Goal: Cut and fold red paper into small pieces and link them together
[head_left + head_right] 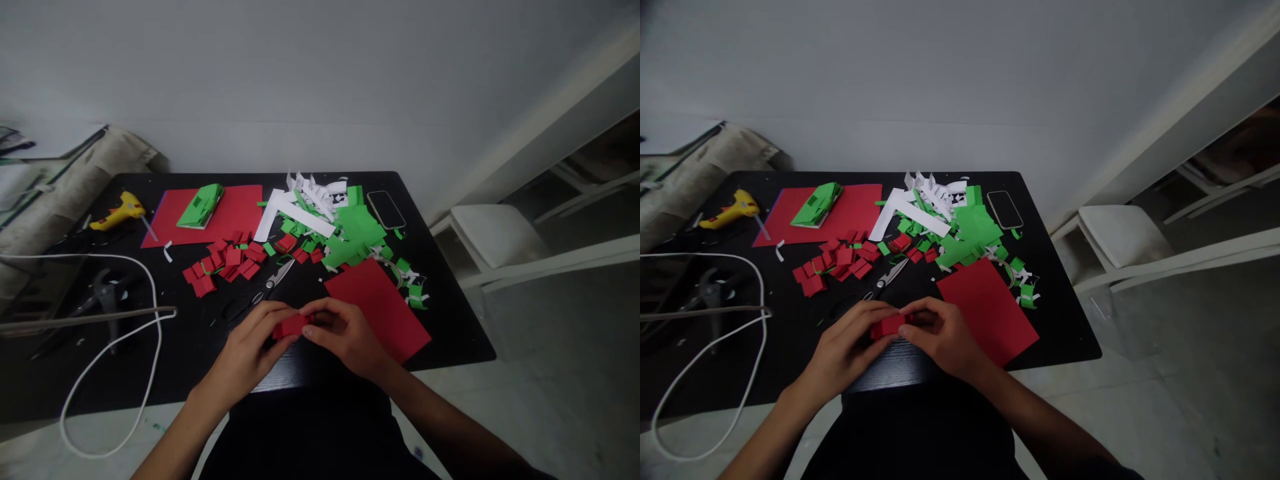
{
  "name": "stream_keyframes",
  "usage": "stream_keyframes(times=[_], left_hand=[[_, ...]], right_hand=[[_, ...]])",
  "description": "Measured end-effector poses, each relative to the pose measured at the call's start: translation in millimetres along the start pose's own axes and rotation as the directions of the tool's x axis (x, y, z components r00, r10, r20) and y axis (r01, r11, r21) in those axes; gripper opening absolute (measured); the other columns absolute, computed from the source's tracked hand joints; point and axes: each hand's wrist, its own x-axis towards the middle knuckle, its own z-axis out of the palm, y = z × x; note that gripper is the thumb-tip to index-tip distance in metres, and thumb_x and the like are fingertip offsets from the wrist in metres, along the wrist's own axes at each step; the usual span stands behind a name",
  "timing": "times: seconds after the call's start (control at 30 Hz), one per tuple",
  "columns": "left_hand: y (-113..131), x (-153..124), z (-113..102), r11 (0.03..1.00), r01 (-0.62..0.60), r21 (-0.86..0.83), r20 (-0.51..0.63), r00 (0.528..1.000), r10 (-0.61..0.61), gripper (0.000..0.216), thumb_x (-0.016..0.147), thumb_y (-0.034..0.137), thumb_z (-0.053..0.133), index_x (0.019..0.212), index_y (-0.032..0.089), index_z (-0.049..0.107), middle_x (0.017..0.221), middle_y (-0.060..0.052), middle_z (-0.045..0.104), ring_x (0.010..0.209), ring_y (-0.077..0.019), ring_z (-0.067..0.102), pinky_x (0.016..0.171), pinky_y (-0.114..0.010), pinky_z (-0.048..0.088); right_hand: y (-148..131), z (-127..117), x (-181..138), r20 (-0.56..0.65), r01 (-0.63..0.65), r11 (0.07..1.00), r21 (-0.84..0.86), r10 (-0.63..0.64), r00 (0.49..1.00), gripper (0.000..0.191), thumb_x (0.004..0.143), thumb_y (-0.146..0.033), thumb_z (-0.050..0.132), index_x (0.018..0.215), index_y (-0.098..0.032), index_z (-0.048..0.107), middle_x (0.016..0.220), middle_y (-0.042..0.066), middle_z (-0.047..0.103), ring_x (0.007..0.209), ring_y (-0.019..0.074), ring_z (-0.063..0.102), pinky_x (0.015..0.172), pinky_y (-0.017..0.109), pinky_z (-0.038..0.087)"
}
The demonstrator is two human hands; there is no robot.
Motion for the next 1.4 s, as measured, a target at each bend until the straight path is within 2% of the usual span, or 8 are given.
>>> stream_keyframes(times=[0.3, 0.57, 0.73, 0.87, 1.0, 1.13, 1.3, 1.4], left_hand=[[-1, -3, 3, 0.997, -0.023, 0.080, -0.062, 0.998, 0.028, 0.033, 0.097, 0.018, 0.063, 0.129, 0.024, 0.064, 0.114, -0.008, 0.067, 0.104, -0.0203, 0.069, 0.090, -0.031, 0.058], [4, 0, 7, 0.997, -0.029, 0.076, -0.083, 0.996, 0.036, 0.035, 0.096, 0.015, 0.063, 0.130, 0.024, 0.059, 0.115, -0.009, 0.065, 0.105, -0.0198, 0.067, 0.089, -0.031, 0.057], [10, -3, 12, 0.992, 0.124, -0.005, -0.113, 0.986, -0.124, 0.050, 0.089, 0.021, 0.071, 0.137, 0.023, 0.054, 0.118, -0.009, 0.068, 0.101, -0.0232, 0.069, 0.088, -0.035, 0.056], [10, -4, 18, 0.967, 0.244, -0.072, -0.173, 0.952, -0.254, 0.036, 0.092, 0.022, 0.066, 0.128, 0.023, 0.062, 0.107, -0.006, 0.073, 0.091, -0.0210, 0.071, 0.079, -0.031, 0.055], [10, -3, 21, 0.975, 0.203, -0.094, -0.205, 0.954, -0.219, 0.022, 0.095, 0.018, 0.063, 0.116, 0.022, 0.068, 0.102, -0.005, 0.074, 0.088, -0.0187, 0.070, 0.079, -0.028, 0.054], [12, -3, 21, 0.986, 0.157, -0.060, -0.239, 0.956, -0.167, 0.023, 0.096, 0.015, 0.063, 0.118, 0.022, 0.065, 0.101, -0.004, 0.072, 0.086, -0.0158, 0.068, 0.077, -0.025, 0.053], [14, 0, 20, 0.997, 0.071, -0.041, -0.308, 0.948, -0.080, 0.022, 0.094, 0.011, 0.065, 0.113, 0.021, 0.065, 0.097, -0.002, 0.069, 0.084, -0.0134, 0.066, 0.075, -0.024, 0.053], [14, 1, 20, 0.996, 0.073, -0.059, -0.312, 0.946, -0.088, 0.019, 0.094, 0.011, 0.065, 0.110, 0.020, 0.065, 0.097, -0.002, 0.067, 0.084, -0.0132, 0.065, 0.075, -0.024, 0.053]], right_hand=[[1, 3, -2, 0.007, 0.037, 0.999, 0.006, -0.037, 0.999, 0.029, 0.076, -0.026, 0.083, 0.102, -0.021, 0.071, 0.105, 0.004, 0.076, 0.101, 0.0199, 0.074, 0.090, 0.033, 0.062], [5, 15, -4, -0.155, 0.151, 0.926, -0.346, -0.215, 0.964, 0.015, 0.087, -0.020, 0.069, 0.101, -0.022, 0.069, 0.095, 0.003, 0.076, 0.083, 0.0170, 0.075, 0.075, 0.028, 0.063], [11, 15, -4, -0.153, 0.189, 0.874, -0.447, -0.283, 0.947, 0.015, 0.089, -0.017, 0.067, 0.103, -0.023, 0.069, 0.098, 0.003, 0.077, 0.086, 0.0179, 0.076, 0.077, 0.029, 0.062], [9, 14, -5, -0.136, 0.203, 0.855, -0.477, -0.300, 0.944, 0.011, 0.092, -0.021, 0.065, 0.102, -0.024, 0.069, 0.099, 0.004, 0.077, 0.088, 0.0182, 0.075, 0.080, 0.030, 0.062], [8, 14, -5, -0.149, 0.206, 0.856, -0.474, -0.308, 0.940, 0.013, 0.092, -0.021, 0.066, 0.105, -0.023, 0.069, 0.100, 0.004, 0.076, 0.089, 0.0176, 0.075, 0.081, 0.029, 0.062], [8, 14, -6, -0.176, 0.214, 0.869, -0.446, -0.319, 0.931, 0.020, 0.091, -0.020, 0.067, 0.111, -0.023, 0.067, 0.104, 0.004, 0.076, 0.093, 0.0174, 0.075, 0.082, 0.028, 0.063], [6, 13, -7, -0.154, 0.194, 0.883, -0.428, -0.283, 0.947, 0.014, 0.093, -0.022, 0.066, 0.106, -0.023, 0.070, 0.102, 0.004, 0.076, 0.091, 0.0173, 0.075, 0.082, 0.028, 0.062], [6, 13, -7, -0.167, 0.176, 0.902, -0.393, -0.258, 0.951, 0.013, 0.092, -0.022, 0.067, 0.105, -0.022, 0.070, 0.101, 0.004, 0.077, 0.089, 0.0177, 0.076, 0.081, 0.029, 0.062]])
